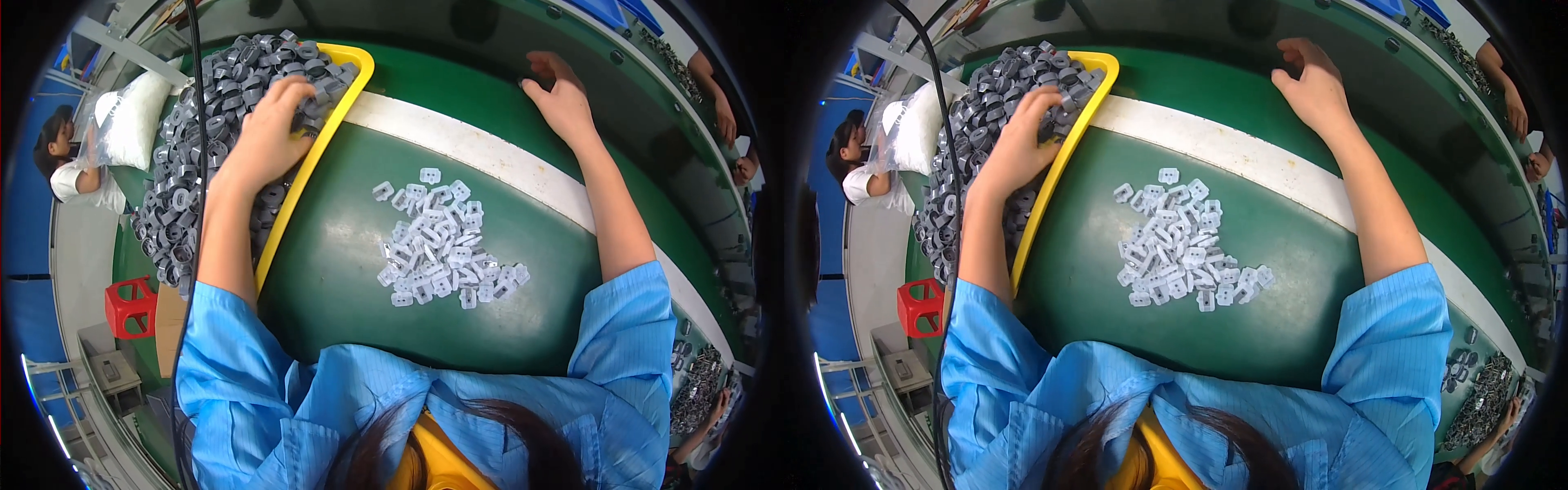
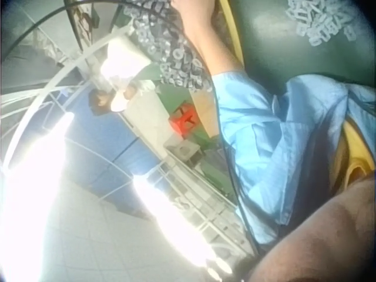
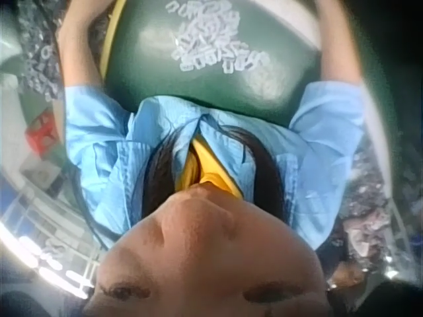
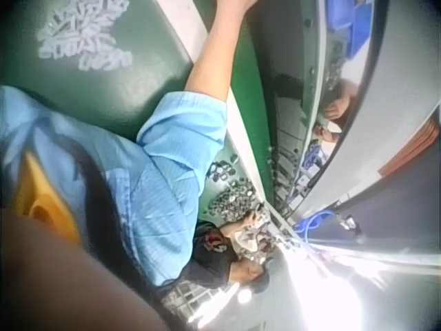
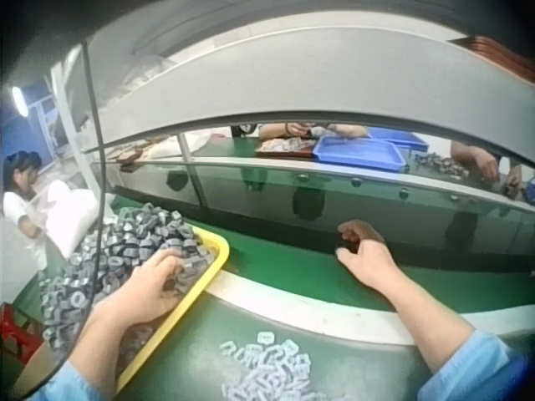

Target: The person assembles plastic components by fitting small plastic pieces together by hand and placing the assembled parts onto the conveyor track.

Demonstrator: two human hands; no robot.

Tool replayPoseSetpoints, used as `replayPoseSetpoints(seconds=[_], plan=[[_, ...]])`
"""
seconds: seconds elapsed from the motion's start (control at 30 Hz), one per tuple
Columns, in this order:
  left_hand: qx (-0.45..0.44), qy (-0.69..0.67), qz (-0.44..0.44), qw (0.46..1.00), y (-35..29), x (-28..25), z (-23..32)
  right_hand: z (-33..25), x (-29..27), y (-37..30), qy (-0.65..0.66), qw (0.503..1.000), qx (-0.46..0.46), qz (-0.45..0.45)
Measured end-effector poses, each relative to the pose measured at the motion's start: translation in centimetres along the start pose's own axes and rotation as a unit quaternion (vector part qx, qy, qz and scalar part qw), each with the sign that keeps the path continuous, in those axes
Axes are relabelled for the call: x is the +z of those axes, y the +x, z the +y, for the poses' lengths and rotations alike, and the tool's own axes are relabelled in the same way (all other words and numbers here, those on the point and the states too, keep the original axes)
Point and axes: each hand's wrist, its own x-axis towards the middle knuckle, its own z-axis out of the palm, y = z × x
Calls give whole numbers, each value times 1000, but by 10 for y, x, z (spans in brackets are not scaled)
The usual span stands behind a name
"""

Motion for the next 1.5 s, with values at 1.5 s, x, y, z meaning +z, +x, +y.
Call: replayPoseSetpoints(seconds=[1.5], plan=[[-2, -183, 140, 973, 10, 80, 98, -75, -10, -35, 334, 888, 106, -299]])
